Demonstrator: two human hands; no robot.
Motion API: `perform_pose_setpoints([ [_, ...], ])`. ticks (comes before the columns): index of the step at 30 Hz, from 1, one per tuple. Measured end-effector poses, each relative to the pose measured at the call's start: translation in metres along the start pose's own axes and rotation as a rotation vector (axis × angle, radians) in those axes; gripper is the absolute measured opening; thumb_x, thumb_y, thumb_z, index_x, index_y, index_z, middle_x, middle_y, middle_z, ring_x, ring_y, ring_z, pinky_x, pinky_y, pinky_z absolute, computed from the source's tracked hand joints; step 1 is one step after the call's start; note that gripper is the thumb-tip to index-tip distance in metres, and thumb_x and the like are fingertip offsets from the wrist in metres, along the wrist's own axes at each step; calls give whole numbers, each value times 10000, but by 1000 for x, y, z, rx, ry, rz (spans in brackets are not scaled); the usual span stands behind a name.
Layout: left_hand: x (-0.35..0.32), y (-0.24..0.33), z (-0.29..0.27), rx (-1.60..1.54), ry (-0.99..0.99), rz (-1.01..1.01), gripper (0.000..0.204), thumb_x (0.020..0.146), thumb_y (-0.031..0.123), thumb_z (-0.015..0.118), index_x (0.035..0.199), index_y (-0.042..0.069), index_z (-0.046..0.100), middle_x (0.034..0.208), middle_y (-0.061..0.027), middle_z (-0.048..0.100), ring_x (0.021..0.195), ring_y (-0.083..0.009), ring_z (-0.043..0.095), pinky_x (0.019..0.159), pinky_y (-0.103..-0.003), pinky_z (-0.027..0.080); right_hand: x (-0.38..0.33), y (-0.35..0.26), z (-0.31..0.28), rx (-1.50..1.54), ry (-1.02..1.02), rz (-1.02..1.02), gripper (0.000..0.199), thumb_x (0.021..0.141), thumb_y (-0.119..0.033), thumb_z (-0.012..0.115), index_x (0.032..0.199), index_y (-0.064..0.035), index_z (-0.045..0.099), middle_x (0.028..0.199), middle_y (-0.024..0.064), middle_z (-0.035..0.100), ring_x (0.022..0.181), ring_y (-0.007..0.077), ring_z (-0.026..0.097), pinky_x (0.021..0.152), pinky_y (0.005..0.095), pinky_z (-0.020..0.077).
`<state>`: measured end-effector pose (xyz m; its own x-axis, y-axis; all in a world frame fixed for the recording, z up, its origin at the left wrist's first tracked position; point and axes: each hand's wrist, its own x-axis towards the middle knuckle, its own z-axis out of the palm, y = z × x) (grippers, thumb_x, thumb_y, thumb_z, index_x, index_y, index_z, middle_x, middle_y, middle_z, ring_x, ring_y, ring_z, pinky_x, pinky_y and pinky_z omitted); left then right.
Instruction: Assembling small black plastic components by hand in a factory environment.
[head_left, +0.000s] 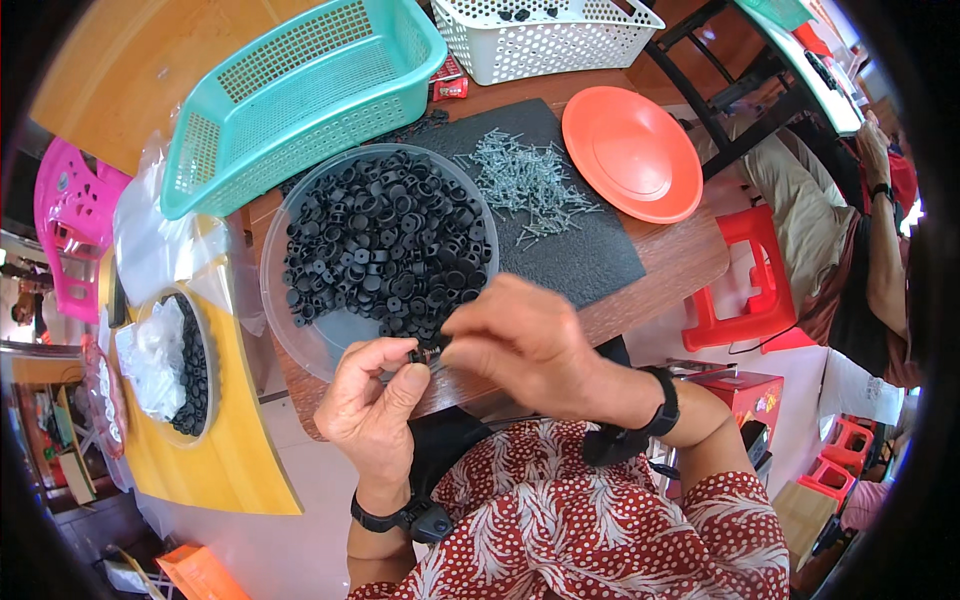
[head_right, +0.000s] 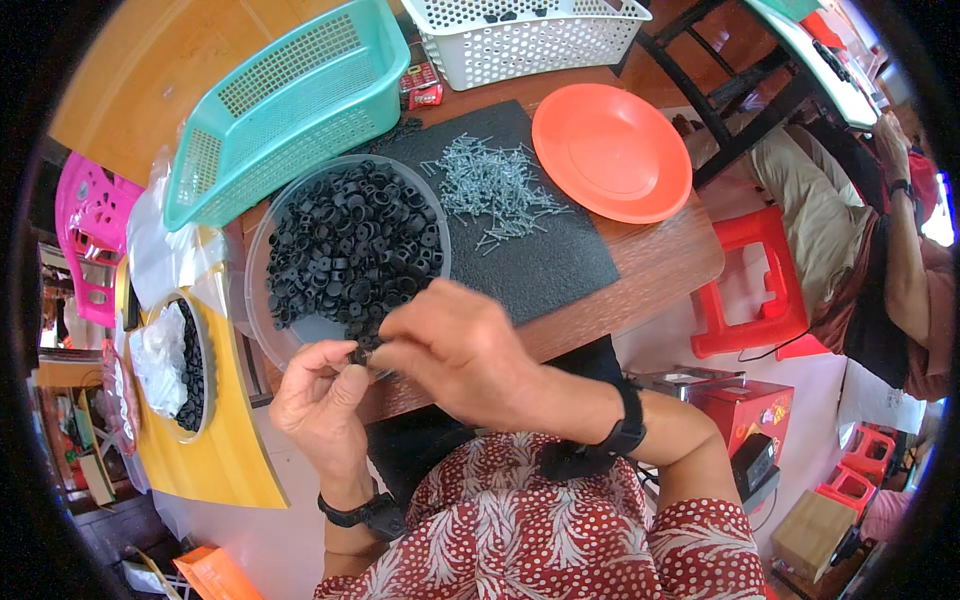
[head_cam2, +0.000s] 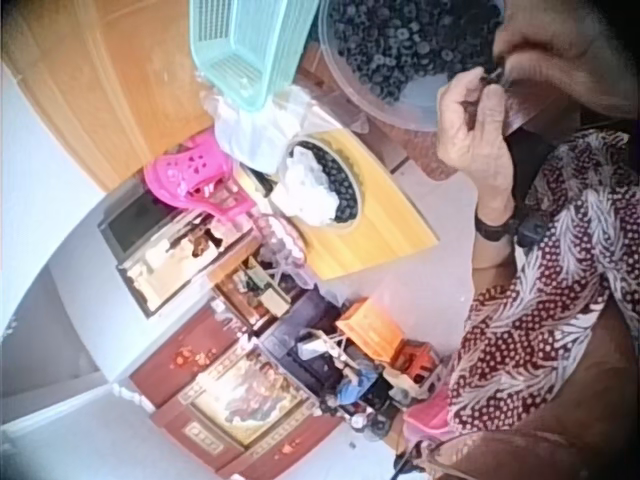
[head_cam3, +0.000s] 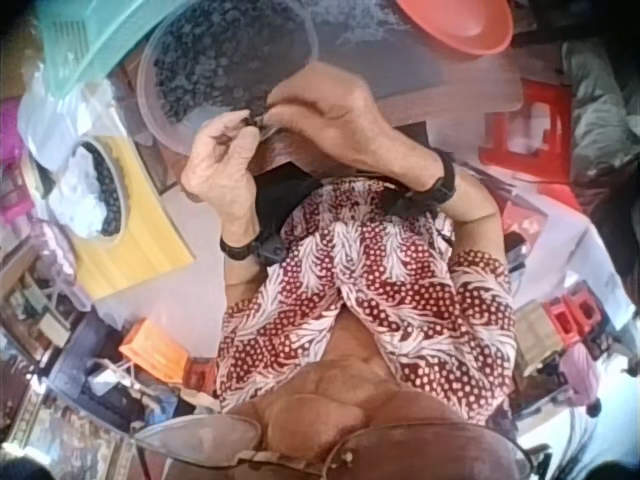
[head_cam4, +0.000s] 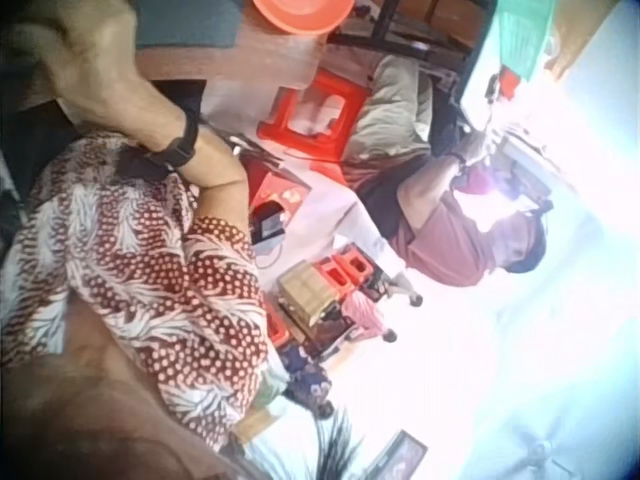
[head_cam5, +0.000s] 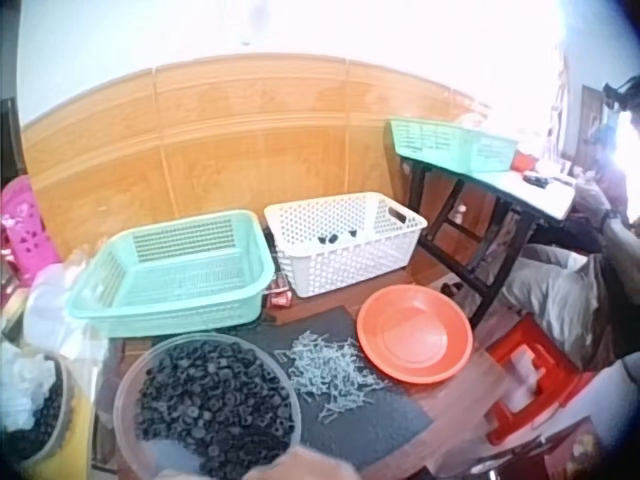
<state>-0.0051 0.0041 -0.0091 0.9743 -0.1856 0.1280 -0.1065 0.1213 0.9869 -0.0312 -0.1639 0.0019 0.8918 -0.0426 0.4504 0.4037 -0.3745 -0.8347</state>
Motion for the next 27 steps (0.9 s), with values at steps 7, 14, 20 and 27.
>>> perform_pose_setpoints([
  [7, 2, -6, -1, -88, 40, -26, 255, 742, 7, 722, 949, -69, 595, 793, -88, 611, 679, -138, 594, 659, -217, 489, 20, 34, -24, -492, 81, -136, 234, 621, 38, 660, 839, -40, 627, 715, 91, 518, 709, 274, 498, 596, 366, 420],
  [14, 4, -4, -3, -137, 18, -86, 244, 737, -15, 718, 949, -70, 608, 838, -81, 607, 717, -129, 588, 675, -217, 482, 29, 40, -25, -747, -66, -251, 229, 618, -38, 711, 830, -39, 625, 741, 68, 498, 695, 239, 473, 600, 337, 406],
  [20, 4, -6, 0, -138, 36, -57, 250, 743, 10, 718, 943, -75, 596, 800, -88, 612, 667, -136, 598, 659, -224, 507, 30, 38, -25, -746, -105, -303, 229, 615, -49, 719, 817, -41, 612, 752, 73, 487, 700, 234, 465, 597, 335, 401],
  [27, 9, 8, 2, -268, 23, -123, 217, 791, -7, 675, 978, -62, 581, 887, -98, 620, 790, -134, 608, 684, -237, 522, 22, 25, -13, -485, 2, -258, 274, 603, -25, 734, 845, -37, 606, 775, 84, 524, 682, 253, 478, 580, 339, 408],
])
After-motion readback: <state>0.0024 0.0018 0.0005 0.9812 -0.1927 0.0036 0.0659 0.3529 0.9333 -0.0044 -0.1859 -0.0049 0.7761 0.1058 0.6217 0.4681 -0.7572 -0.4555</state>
